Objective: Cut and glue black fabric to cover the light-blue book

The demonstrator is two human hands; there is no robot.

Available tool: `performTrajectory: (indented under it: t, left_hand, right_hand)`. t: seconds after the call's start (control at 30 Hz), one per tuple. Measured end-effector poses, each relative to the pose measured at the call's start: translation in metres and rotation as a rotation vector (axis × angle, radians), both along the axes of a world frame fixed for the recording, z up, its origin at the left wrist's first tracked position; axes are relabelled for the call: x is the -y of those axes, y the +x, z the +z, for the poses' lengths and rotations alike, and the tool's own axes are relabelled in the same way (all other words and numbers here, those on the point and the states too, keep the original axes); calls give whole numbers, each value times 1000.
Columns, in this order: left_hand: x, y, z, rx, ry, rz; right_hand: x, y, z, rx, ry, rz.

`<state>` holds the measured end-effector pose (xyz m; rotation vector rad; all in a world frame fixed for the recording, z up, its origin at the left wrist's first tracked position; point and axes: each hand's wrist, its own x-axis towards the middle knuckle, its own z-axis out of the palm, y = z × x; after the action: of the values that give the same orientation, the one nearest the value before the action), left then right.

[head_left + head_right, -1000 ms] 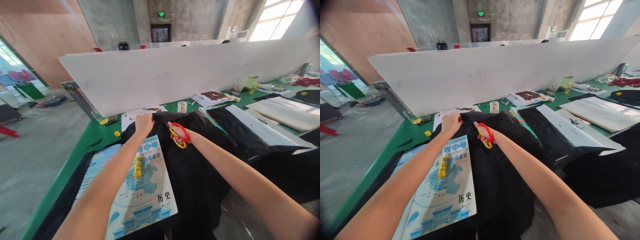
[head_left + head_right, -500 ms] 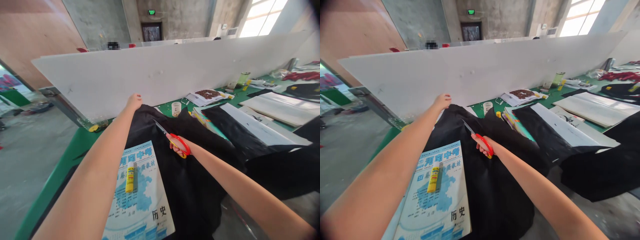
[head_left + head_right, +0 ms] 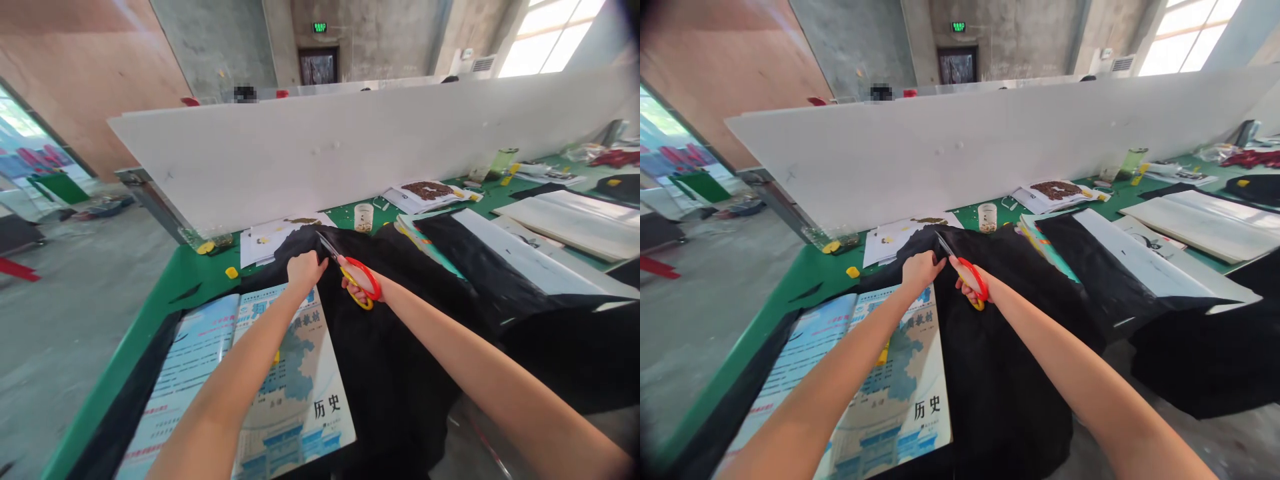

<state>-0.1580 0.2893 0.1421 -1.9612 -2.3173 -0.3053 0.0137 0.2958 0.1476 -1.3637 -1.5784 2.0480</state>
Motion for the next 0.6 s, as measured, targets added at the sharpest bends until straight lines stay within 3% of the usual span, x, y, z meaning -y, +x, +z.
performTrajectory:
  t: [0.23, 0.6]
  left_hand:
    - [-12, -3, 14, -43, -1, 18]
    - [6, 4, 13, -151, -21, -212]
  right_hand:
    - [-1, -1, 1, 55, -11, -14]
    - [-14, -11, -1, 128, 58, -59]
